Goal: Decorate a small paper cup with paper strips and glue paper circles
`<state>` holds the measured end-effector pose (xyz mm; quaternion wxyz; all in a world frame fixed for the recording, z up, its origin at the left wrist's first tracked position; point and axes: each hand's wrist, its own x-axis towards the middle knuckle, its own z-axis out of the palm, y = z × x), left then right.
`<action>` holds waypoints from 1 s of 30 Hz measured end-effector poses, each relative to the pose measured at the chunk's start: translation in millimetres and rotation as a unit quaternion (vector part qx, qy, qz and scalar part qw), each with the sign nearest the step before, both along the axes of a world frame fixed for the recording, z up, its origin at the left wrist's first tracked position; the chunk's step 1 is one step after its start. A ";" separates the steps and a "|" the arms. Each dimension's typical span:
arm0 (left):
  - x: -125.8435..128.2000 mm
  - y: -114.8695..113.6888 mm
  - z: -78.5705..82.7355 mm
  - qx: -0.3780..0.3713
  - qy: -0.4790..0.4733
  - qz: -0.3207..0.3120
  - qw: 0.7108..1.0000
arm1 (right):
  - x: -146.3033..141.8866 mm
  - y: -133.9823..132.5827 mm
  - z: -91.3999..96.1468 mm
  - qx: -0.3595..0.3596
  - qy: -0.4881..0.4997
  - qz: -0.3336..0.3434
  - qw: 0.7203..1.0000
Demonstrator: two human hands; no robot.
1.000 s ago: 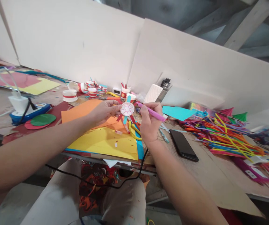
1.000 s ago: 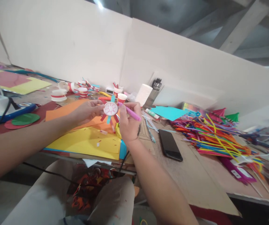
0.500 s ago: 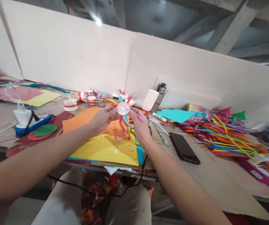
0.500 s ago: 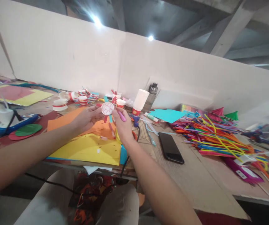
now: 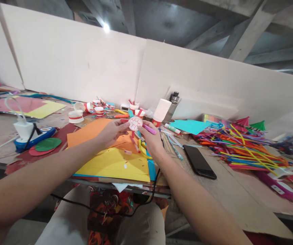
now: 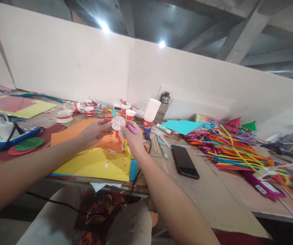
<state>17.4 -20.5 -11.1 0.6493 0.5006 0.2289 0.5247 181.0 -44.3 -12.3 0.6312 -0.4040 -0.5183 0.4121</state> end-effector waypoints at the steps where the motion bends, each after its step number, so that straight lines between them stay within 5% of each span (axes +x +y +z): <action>1: 0.4 0.0 -0.1 0.005 0.004 0.006 1.000 | -0.6 -0.4 0.1 0.004 -0.002 0.003 1.000; 6: 0.0 2.6 -1.0 0.005 0.020 0.027 0.999 | -1.4 -2.7 2.0 0.017 -0.034 -0.008 0.999; 14: -7.0 7.9 -2.3 -0.021 0.029 0.061 0.997 | 7.5 -11.1 15.7 0.111 -0.074 -0.126 0.983; 30: -4.1 1.3 2.0 -0.001 0.048 0.063 0.997 | 5.4 -16.2 5.7 0.207 -0.206 -0.077 0.953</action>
